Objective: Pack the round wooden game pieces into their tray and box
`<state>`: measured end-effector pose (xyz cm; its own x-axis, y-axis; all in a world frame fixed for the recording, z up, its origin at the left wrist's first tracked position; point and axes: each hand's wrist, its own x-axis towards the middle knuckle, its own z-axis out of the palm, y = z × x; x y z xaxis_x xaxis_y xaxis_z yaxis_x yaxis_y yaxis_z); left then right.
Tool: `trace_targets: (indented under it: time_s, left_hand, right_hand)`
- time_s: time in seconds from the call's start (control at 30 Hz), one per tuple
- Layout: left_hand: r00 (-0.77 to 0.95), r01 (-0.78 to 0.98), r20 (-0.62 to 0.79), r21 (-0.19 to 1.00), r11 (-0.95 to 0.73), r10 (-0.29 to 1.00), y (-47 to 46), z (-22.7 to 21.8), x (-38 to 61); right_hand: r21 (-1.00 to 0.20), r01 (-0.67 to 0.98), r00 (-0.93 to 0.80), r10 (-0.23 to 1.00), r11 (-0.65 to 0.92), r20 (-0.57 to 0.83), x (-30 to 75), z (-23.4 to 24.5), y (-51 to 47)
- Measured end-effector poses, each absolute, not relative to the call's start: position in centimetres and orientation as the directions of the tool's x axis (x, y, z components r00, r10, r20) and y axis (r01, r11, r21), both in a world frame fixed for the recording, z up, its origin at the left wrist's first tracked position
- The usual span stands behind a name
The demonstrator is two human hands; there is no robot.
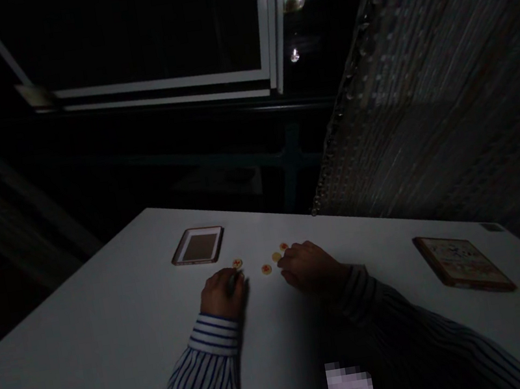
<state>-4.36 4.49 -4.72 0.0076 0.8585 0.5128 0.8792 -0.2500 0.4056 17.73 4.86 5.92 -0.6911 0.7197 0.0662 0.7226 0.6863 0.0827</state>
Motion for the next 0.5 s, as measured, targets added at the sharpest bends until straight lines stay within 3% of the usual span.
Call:
trace_targets:
  time_s: [0.5]
  left_hand:
    - [-0.074, 0.959, 0.482, 0.275, -0.070, 0.873, 4.8, -6.3, -4.3]
  right_hand:
    - [0.056, 0.703, -0.711, 0.698, 0.709, 0.082, 14.1, 3.9, 6.5]
